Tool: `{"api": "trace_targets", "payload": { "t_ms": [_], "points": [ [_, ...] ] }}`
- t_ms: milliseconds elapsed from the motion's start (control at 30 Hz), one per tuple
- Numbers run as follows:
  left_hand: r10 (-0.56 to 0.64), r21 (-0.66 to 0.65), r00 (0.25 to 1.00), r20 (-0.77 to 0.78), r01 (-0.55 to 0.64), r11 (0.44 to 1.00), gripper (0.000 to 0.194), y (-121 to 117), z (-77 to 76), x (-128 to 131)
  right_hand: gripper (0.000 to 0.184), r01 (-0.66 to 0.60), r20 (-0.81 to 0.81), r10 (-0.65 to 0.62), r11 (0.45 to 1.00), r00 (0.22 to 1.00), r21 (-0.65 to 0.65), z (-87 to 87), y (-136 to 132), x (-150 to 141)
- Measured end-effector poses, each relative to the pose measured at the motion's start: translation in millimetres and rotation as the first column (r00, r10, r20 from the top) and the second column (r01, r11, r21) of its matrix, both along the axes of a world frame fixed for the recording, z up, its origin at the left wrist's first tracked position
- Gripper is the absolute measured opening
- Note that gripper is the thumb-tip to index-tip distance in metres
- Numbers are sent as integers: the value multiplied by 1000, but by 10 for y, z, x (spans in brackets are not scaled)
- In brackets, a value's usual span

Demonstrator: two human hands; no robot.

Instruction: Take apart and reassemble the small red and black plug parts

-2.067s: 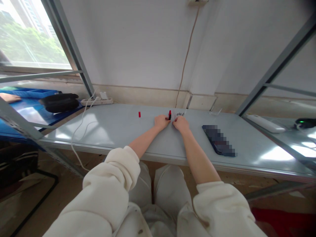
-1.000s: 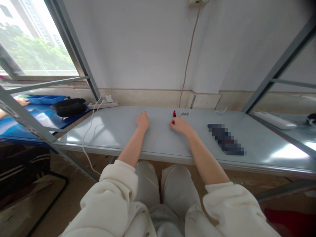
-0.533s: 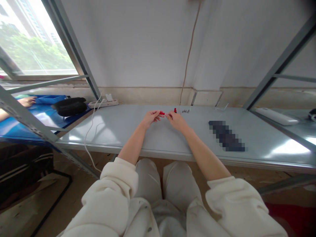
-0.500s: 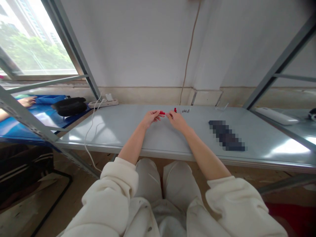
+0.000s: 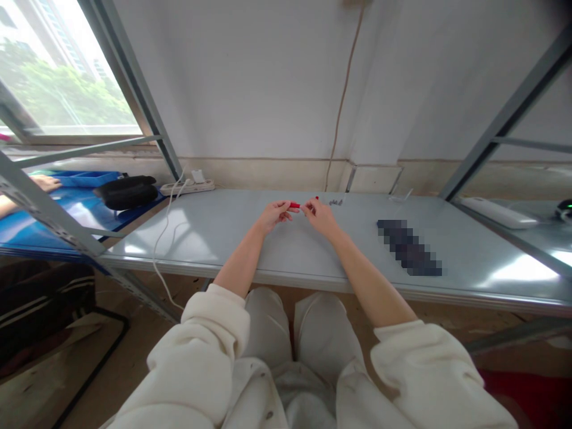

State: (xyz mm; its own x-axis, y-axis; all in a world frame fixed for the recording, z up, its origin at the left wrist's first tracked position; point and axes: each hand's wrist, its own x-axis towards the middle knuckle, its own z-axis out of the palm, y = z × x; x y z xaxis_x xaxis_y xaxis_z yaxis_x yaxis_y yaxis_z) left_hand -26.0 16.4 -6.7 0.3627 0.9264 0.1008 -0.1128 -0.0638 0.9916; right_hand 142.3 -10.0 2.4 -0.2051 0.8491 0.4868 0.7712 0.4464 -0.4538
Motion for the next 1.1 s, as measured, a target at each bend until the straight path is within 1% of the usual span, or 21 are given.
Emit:
{"api": "trace_targets", "payload": {
  "t_ms": [133, 267, 333, 467, 567, 733, 833, 933, 1033, 1100],
  "points": [
    [31, -5, 999, 12, -31, 1000, 31, 6, 0, -2, 22, -32, -43, 33, 999, 999, 20, -23, 22, 19],
    [18, -2, 999, 29, -18, 1000, 29, 19, -12, -7, 32, -15, -78, 15, 1000, 997, 8, -30, 15, 5],
    [20, -5, 999, 27, -20, 1000, 29, 16, -11, -3, 34, -18, -70, 17, 1000, 997, -13, -24, 5, -5],
    [24, -27, 1000, 9, -24, 999, 28, -4, 1, 13, 29, -37, -14, 37, 998, 999, -46, -14, -1, -6],
    [25, -18, 1000, 11, -24, 1000, 29, -13, 7, 19, 25, -50, 5, 50, 998, 999, -23, -23, 10, 4],
    [24, 11, 999, 35, -24, 1000, 35, -6, -3, 18, 22, -60, 11, 60, 996, 998, 59, -59, 36, 18],
    [-6, 26, 1000, 31, 5, 1000, 38, 3, -21, 19, 20, -53, 18, 52, 993, 998, 106, -79, 55, 25],
    [-22, 38, 1000, 13, 22, 999, 38, 11, -38, 29, 18, -80, 20, 78, 987, 997, 141, -92, 72, 29],
    [14, 44, 1000, -5, -14, 999, 36, 18, -41, 38, 17, -96, 34, 92, 985, 995, 147, -93, 75, 30],
    [52, 55, 999, -13, -52, 997, 35, 20, -32, 40, 15, -85, 79, 76, 989, 994, 118, -79, 67, 38]
  ]
}}
